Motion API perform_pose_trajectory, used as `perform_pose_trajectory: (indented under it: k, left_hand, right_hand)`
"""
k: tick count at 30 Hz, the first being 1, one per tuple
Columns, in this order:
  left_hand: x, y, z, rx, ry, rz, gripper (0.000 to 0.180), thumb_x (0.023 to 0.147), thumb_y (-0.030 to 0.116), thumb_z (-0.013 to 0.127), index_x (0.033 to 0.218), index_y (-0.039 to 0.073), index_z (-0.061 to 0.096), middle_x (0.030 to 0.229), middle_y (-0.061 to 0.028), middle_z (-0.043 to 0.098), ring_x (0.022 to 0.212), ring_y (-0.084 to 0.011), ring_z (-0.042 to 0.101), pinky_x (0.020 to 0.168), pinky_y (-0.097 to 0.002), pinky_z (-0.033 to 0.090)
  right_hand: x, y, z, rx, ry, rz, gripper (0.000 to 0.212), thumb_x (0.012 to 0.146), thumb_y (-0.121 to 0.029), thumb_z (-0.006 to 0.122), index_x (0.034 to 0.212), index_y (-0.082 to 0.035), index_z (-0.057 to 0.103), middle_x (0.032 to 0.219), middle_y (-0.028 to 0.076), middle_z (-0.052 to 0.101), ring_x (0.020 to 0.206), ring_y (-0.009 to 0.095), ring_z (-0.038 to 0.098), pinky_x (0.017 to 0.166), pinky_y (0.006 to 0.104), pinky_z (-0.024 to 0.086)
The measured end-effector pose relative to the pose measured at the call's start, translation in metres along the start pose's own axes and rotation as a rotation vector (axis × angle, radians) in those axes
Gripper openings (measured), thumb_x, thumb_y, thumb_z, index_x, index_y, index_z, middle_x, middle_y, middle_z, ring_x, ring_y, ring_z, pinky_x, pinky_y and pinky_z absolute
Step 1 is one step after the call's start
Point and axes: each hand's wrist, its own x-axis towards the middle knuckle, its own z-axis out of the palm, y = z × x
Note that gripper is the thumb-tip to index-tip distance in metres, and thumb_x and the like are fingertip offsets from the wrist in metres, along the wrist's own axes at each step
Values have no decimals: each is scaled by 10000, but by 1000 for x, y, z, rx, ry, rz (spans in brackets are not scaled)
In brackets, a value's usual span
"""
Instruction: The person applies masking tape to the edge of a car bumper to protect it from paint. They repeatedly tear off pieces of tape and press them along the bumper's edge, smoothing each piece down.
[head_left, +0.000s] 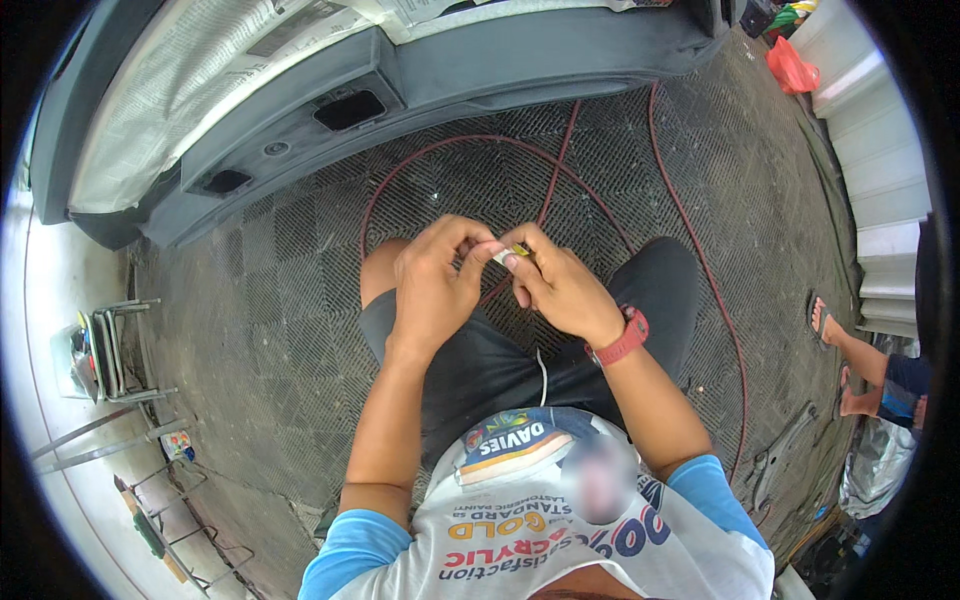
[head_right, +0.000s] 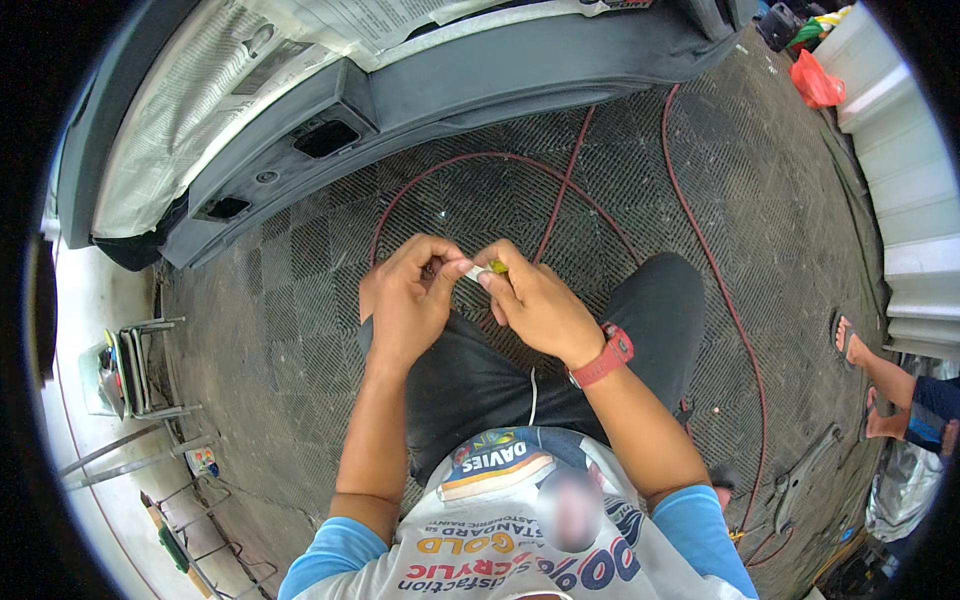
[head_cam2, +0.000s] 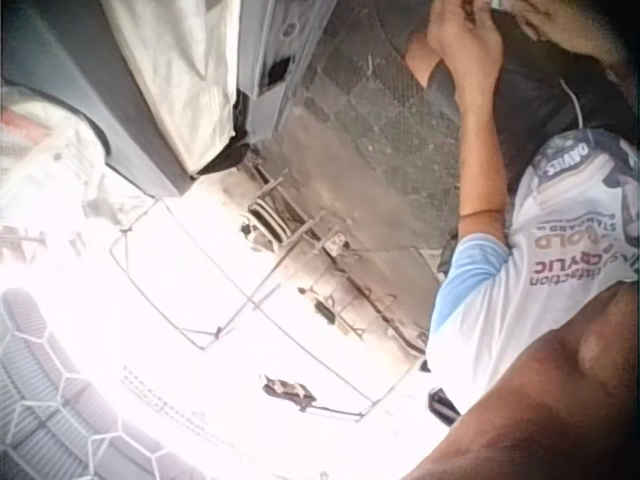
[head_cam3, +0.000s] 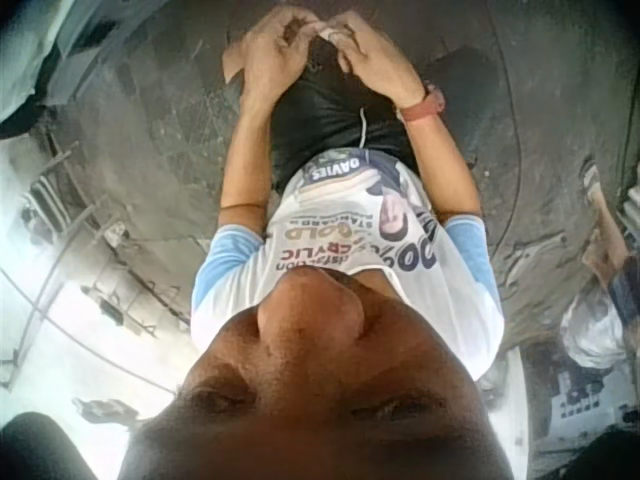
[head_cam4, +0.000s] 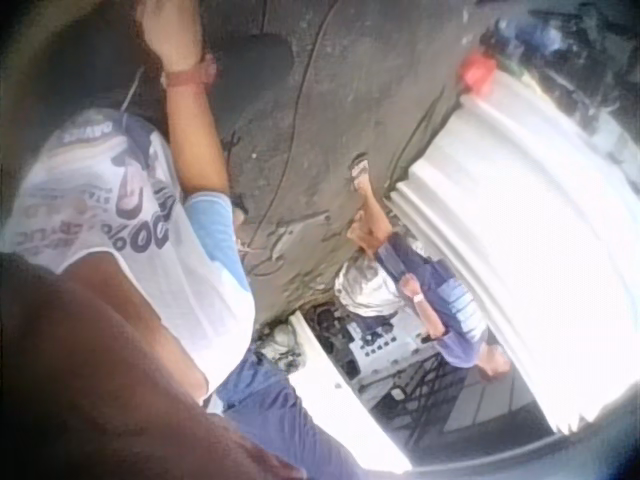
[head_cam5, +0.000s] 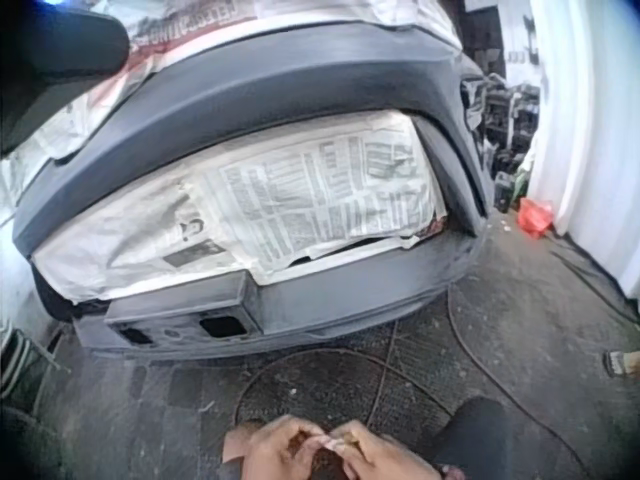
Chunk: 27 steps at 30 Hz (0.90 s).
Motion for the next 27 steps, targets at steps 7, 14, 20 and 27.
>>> perform_pose_trajectory:
  k: [7, 14, 20, 27]
  left_hand:
    - [24, -38, -2, -860, 484, -251, 162, 1090, 253, 691, 1076, 91, 695, 961, 19, 685, 825, -73, 604, 727, -239, 506]
    - [36, -13, 14, -1751, 151, -282, 583, 1130, 551, 482, 1491, 100, 570, 1370, -31, 671, 1076, -140, 650, 853, -307, 541]
    - [41, 0, 25, -1739, 138, -219, 657, 1129, 600, 444, 1529, 86, 534, 1412, -24, 632, 1097, -158, 617, 912, -309, 493]
    - [48, -2, 18, -1452, 112, -138, 708, 1143, 620, 386, 1598, 84, 474, 1412, -24, 601, 1076, -140, 578, 907, -299, 445]
  right_hand:
    - [10, -6, 19, -271, 533, -651, 232, 1058, -112, 646, 1250, 14, 612, 851, 130, 745, 715, 321, 749, 666, 405, 577]
    - [48, -52, 1, -139, 670, -516, 531, 851, -138, 880, 1333, -48, 677, 1143, 113, 669, 924, 211, 610, 814, 331, 499]
    - [70, -73, -2, -168, 765, -552, 317, 787, -147, 912, 1060, -46, 786, 1121, 110, 684, 961, 246, 600, 845, 363, 499]
    - [86, -87, -24, -354, 707, -683, 174, 841, -145, 835, 972, -38, 793, 1014, 156, 715, 919, 302, 663, 826, 418, 523]
